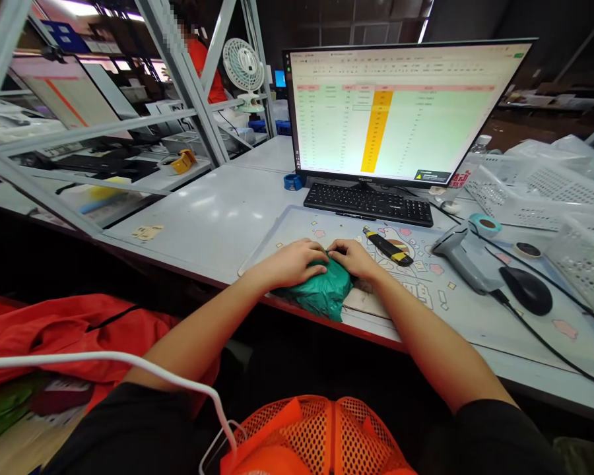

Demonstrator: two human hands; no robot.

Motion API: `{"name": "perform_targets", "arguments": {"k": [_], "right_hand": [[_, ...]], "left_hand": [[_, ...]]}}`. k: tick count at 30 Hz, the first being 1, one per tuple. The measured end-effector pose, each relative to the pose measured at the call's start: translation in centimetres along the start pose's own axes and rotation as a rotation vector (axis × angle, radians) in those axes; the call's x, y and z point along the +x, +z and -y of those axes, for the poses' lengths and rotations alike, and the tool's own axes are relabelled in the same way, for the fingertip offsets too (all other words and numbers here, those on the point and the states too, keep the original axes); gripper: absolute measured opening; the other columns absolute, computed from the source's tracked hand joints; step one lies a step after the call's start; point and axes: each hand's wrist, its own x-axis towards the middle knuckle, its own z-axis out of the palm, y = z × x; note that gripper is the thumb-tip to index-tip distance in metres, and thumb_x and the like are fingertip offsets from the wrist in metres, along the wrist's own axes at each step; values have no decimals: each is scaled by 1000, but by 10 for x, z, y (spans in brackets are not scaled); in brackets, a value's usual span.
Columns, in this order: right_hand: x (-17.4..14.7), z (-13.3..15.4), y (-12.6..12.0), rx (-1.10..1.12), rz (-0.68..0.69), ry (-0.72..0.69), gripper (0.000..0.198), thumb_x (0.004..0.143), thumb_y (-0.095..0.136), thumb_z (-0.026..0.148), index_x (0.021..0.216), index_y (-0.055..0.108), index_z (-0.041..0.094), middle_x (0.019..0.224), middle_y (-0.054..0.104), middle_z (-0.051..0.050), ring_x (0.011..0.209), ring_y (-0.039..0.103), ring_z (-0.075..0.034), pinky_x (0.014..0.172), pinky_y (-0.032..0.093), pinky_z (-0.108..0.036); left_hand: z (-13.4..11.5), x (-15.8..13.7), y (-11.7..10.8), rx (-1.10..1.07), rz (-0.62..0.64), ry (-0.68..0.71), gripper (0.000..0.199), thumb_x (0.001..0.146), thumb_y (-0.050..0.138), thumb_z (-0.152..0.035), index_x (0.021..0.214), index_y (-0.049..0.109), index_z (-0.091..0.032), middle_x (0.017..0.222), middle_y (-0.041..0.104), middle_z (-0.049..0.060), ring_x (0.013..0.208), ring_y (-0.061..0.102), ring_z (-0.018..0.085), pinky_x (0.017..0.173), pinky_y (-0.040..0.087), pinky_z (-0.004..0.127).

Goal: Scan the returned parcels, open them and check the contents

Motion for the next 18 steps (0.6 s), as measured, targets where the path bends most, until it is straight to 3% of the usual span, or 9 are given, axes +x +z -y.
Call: {"name": "perform_targets", "arguments": {"k": [2,6,12,18], "right_hand": [[0,2,2,1,-28,5,11,88,62,23,85,72,18,90,77,-5,86,67,-20,88,52,-35],[3,3,8,-8,-64,6,11,87,60,23,82,70,19,86,75,-4,83,66,-19,85,51,-33],[3,10,8,-105,-158,18,14,91,56,22,84,68,20,85,74,-3,83,65,-19,81,49,-32],[8,6,-11,-275,-277,92,15,93,57,18,87,70,19,93,77,-7,90,67,-21,87,48,-33]], "left_hand": [[4,5,9,52,30,8,21,102,60,-32,104,77,-21,113,73,9,111,64,28,104,48,42],[5,4,17,90,-33,57,23,106,52,-29,97,69,-17,102,69,10,101,62,27,95,49,41],[-15,-1,20,165,-203,195,27,110,40,-26,92,59,-17,92,66,9,94,58,25,90,47,40],[-28,-7,35,228,-490,344,34,103,44,-19,69,38,-24,60,46,-2,58,41,18,61,34,36]]}}
